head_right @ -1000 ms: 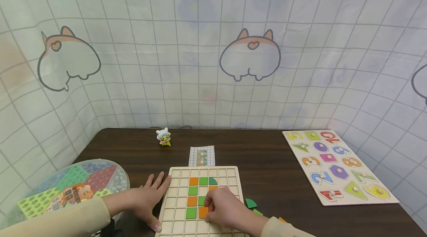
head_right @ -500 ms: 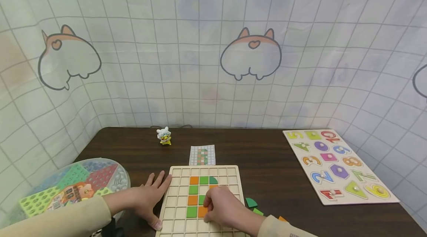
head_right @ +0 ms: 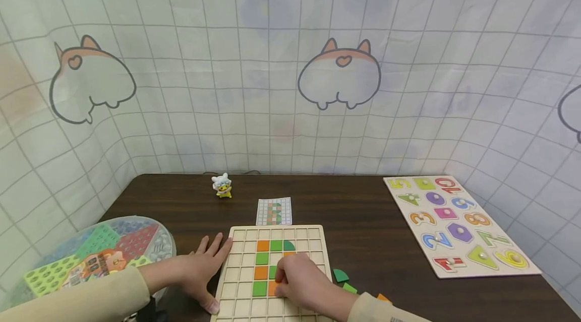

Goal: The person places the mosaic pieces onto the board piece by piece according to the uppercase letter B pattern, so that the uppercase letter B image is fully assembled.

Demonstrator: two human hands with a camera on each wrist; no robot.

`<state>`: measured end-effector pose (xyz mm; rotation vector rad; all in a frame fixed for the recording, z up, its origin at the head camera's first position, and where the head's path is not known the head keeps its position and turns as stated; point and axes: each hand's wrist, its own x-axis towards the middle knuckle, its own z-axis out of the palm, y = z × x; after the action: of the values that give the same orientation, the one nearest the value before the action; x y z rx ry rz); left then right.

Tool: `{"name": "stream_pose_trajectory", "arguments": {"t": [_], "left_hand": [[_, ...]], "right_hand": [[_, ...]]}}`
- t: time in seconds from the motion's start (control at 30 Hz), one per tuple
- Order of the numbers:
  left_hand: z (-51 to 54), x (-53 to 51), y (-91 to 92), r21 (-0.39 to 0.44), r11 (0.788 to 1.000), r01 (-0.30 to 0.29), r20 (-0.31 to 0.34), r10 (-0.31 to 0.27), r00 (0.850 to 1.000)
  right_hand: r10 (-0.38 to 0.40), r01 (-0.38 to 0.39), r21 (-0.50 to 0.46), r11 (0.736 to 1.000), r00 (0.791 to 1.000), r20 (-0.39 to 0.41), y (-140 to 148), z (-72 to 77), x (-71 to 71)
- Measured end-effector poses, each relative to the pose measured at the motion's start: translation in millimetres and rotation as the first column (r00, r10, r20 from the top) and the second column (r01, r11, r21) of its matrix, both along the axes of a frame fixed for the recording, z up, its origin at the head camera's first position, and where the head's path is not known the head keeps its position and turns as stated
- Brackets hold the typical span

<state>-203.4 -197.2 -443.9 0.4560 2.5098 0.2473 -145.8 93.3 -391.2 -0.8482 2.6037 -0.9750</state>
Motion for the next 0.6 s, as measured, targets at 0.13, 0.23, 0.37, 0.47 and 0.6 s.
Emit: {"name": "stream_pose_trajectory", "arguments": {"t": [0.13,0.23,0.37,0.47,0.6], "left_hand": [[-2.5,-1.1,-1.2,0.002,1.000,0.002,-0.001,-0.002,1.000],[-3.3,-1.2,-1.3,0.001,1.000,0.002,-0.005,-0.002,1.000],[-3.5,-0.8,-0.5,-0.003,1.000,0.000,-0.014,0.000,1.000],[-4.5,-1.3,-0.1,-0.004,1.000,-0.001,-0.020,0.001,1.000],[-1.5,0.2,1.0,-0.004,1.000,-0.003,-0.022,0.003,1.000]], "right_hand": [[0.003,-0.003,-0.002,1.000,1.000,0.011,-0.1,-0.1,0.0],[0.006,-0.006,-0.006,1.000,1.000,0.000,0.7,-0.9,0.1],[0.016,-0.017,-0.010,1.000,0.999,-0.037,1.4,-2.3,0.1],[0.017,-0.018,-0.011,1.000,0.999,-0.045,1.5,-2.4,0.2],[0.017,-0.017,-0.018,1.000,1.000,-0.023,1.6,0.1,0.5]]}}
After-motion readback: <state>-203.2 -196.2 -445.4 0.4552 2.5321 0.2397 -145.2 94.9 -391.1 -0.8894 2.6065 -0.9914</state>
